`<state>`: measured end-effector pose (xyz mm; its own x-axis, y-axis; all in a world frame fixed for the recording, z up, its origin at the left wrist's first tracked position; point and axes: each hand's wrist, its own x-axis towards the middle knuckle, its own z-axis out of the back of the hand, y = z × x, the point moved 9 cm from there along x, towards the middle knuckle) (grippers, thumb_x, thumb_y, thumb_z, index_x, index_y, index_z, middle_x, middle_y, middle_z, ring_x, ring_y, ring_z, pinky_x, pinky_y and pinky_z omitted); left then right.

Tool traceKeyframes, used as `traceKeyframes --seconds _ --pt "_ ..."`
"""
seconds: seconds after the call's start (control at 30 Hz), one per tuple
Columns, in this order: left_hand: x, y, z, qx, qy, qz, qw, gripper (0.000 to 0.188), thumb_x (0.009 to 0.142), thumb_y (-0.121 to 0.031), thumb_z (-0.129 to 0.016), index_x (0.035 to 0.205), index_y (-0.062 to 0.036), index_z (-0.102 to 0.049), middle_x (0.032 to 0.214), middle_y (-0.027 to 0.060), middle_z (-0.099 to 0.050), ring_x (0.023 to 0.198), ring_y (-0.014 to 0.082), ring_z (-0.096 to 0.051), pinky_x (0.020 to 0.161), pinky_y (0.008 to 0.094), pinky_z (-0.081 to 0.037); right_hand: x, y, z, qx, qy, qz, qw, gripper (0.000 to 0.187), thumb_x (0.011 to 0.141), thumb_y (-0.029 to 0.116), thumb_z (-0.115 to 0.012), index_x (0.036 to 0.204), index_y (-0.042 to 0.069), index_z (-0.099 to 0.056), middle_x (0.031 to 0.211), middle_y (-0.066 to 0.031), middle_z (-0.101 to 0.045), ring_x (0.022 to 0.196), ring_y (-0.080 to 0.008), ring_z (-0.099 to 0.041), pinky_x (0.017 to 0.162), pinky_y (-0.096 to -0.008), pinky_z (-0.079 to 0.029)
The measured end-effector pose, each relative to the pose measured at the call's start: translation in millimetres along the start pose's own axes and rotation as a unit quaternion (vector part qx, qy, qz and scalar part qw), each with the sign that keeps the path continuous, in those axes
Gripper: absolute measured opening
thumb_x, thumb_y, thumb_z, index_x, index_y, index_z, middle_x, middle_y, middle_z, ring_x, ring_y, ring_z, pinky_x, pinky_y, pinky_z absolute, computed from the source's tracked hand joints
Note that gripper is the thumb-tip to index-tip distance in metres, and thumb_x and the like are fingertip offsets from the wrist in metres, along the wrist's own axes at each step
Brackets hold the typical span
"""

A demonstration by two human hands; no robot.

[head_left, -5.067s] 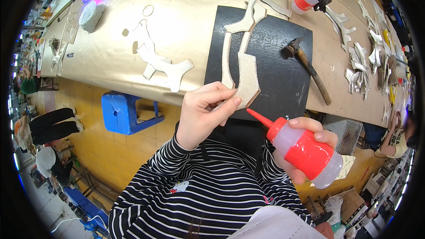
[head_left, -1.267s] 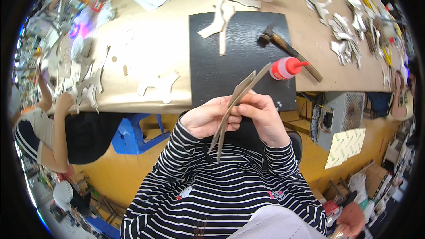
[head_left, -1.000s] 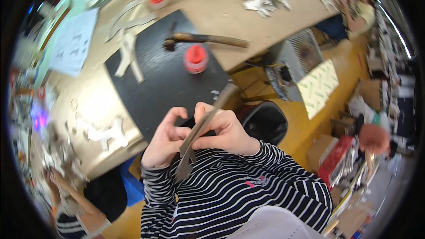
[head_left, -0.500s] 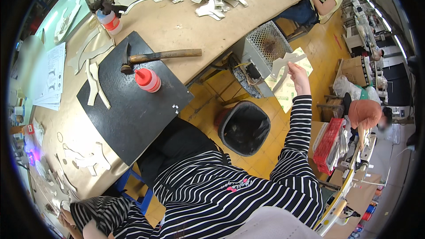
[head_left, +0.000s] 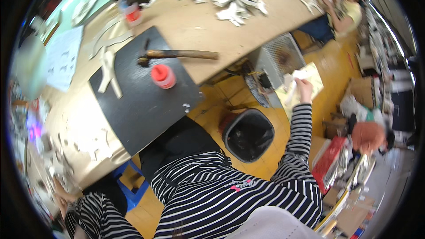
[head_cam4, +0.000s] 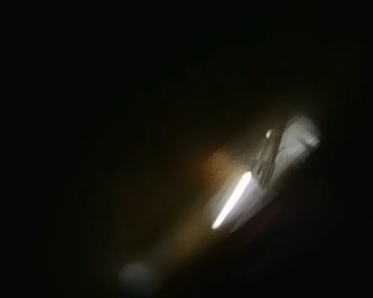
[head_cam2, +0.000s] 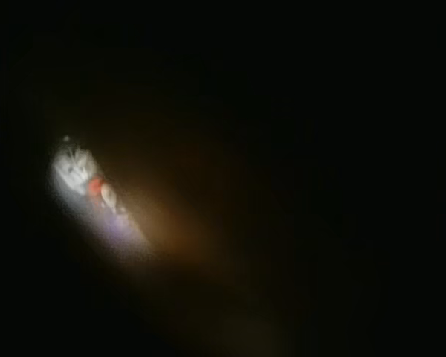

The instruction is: The person applies glue from a red-capped bottle to the edges of several white plastic or foam parts on a workbench. They handle each part individually, apply glue along edges, and place them back on the table. A hammer and other parts are visible on the work surface.

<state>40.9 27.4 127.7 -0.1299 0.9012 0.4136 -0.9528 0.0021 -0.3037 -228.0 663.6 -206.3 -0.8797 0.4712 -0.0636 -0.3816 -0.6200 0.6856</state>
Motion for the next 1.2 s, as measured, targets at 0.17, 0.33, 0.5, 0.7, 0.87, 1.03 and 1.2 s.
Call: traceKeyframes --seconds 0.17,0.33,0.5,0.7,0.87,1.03,1.2 --pt "-1.5 -56.8 1.0 -0.118 -0.003 -0.064 0.991 0.015 0.094 -0.015 -0.046 0.085 -0.0069 -0.054 0.086 0.0050 -0.053 0.084 0.0182 -0.052 0.080 0.0335 -0.041 -30.2 44.4 34.9 -0.062 -0.093 0.000 0.994 0.038 0.083 0.022 -0.068 0.112 -0.002 -0.061 0.094 -0.0140 -0.064 0.077 -0.0217 -0.059 0.069 -0.0326 -0.048" --pt "-18.6 -62.5 -13.2 -0.224 -0.197 0.031 0.954 0.016 0.094 -0.015 -0.048 0.084 -0.0068 -0.058 0.083 0.0042 -0.056 0.081 0.0174 -0.054 0.078 0.0338 -0.043 -115.9 191.5 -44.6 0.166 0.046 0.210 0.962 0.023 0.091 0.019 -0.061 0.104 0.000 -0.061 0.094 -0.0027 -0.059 0.085 -0.0116 -0.052 0.078 -0.0265 -0.043" --pt "-131.8 13.6 -50.7 -0.115 -0.388 0.478 0.779 0.013 0.084 -0.013 -0.064 0.095 -0.0060 -0.063 0.083 0.0047 -0.063 0.080 0.0209 -0.060 0.076 0.0308 -0.045 -259.7 285.5 -181.3 0.252 0.401 0.228 0.851 0.039 0.088 0.005 -0.059 0.126 -0.001 -0.050 0.115 -0.0074 -0.057 0.102 -0.0159 -0.052 0.085 -0.0263 -0.041" --pt "-279.5 -1.4 -107.0 0.237 -0.408 0.765 0.439 0.029 0.081 -0.014 -0.068 0.104 -0.0003 -0.059 0.105 0.0151 -0.057 0.100 0.0297 -0.054 0.089 0.0373 -0.043 -326.6 356.8 -242.8 0.097 0.287 0.414 0.858 0.081 0.072 0.011 -0.076 0.139 -0.002 -0.032 0.134 -0.0184 -0.044 0.125 -0.0296 -0.042 0.107 -0.0377 -0.028" --pt "-352.2 -30.8 -143.0 0.321 -0.422 0.826 0.193 0.057 0.078 -0.030 -0.072 0.119 0.0038 -0.050 0.116 0.0229 -0.046 0.113 0.0371 -0.041 0.097 0.0443 -0.036 -321.6 361.9 -265.5 0.084 0.312 0.367 0.872 0.071 0.074 0.013 -0.077 0.132 -0.004 -0.040 0.128 -0.0163 -0.051 0.119 -0.0263 -0.047 0.105 -0.0360 -0.030" --pt "-388.2 -20.1 -149.0 0.265 -0.430 0.846 0.174 0.063 0.072 -0.031 -0.076 0.117 0.0058 -0.050 0.119 0.0233 -0.043 0.114 0.0383 -0.037 0.099 0.0459 -0.033 -322.0 368.2 -257.4 0.098 0.290 0.406 0.861 0.063 0.075 0.012 -0.077 0.128 -0.004 -0.045 0.122 -0.0132 -0.055 0.114 -0.0223 -0.050 0.103 -0.0347 -0.033" --pt "-382.8 -4.7 -138.6 0.208 -0.478 0.809 0.271 0.046 0.076 -0.016 -0.071 0.114 0.0026 -0.053 0.108 0.0203 -0.056 0.101 0.0329 -0.051 0.089 0.0386 -0.042 -321.4 346.9 -251.9 0.264 0.429 0.275 0.819 0.062 0.080 0.005 -0.067 0.134 -0.003 -0.038 0.125 -0.0160 -0.050 0.109 -0.0260 -0.055 0.097 -0.0376 -0.042"
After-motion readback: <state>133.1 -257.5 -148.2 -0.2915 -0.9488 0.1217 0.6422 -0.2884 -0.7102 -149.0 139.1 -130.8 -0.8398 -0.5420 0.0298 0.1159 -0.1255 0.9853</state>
